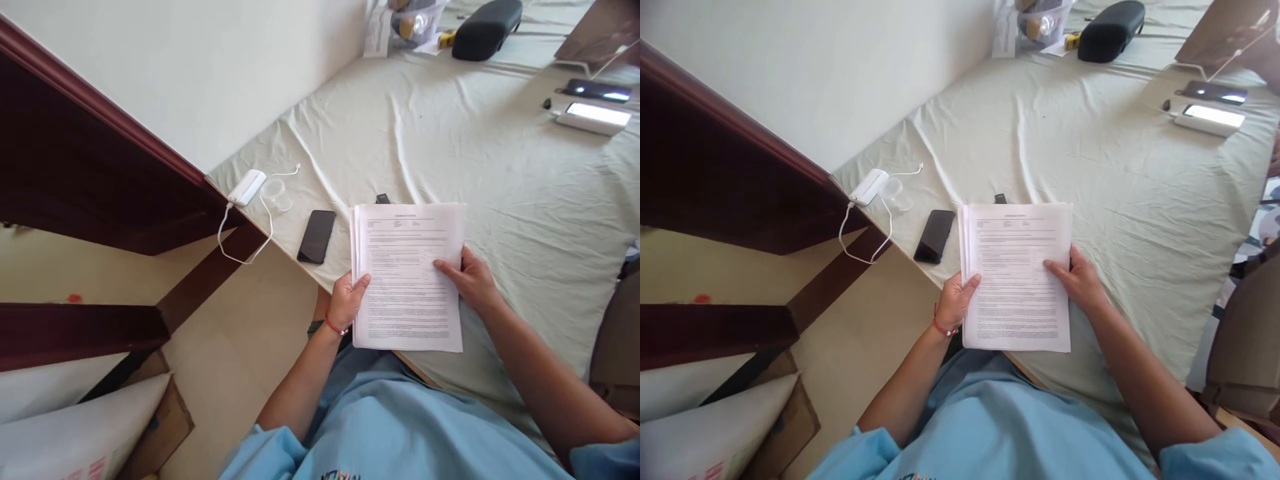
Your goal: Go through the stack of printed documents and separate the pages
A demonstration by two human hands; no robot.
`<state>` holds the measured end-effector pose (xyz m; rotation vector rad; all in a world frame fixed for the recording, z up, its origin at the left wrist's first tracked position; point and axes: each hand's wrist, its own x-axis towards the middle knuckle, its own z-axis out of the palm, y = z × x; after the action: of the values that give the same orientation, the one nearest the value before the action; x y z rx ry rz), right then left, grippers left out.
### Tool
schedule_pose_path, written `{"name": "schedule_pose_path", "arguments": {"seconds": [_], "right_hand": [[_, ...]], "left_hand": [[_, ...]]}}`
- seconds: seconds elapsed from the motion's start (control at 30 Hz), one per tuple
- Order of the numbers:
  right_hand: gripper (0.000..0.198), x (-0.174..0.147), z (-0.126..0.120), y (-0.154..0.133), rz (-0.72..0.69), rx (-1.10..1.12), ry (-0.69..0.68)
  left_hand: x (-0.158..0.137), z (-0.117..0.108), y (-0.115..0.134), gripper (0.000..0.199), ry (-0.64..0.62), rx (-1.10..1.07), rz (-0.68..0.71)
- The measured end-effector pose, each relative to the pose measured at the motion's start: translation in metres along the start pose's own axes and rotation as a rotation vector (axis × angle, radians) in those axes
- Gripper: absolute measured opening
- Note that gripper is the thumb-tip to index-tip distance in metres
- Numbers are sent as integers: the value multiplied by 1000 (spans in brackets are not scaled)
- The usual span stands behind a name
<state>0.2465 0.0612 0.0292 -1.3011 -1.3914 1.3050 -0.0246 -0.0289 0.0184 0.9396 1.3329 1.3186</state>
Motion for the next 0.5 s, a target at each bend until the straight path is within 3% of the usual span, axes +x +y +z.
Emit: {"name": "schedule_pose_path", "arguments": {"seconds": [0.17,0.27,0.4,0.5], "right_hand": [[33,-17,-3,7,54,-95,83],[33,-20,-6,13,86,-161,144],[32,-16,-13,14,-61,-396,290],[28,-9,-23,13,-64,-444,364]], "left_hand": [[-1,-5,-3,41,78,107,58],[-1,-10,-4,39,36,44,40],[2,-19,-8,36,18,73,43],[7,-26,-11,36,69,133,91]]}}
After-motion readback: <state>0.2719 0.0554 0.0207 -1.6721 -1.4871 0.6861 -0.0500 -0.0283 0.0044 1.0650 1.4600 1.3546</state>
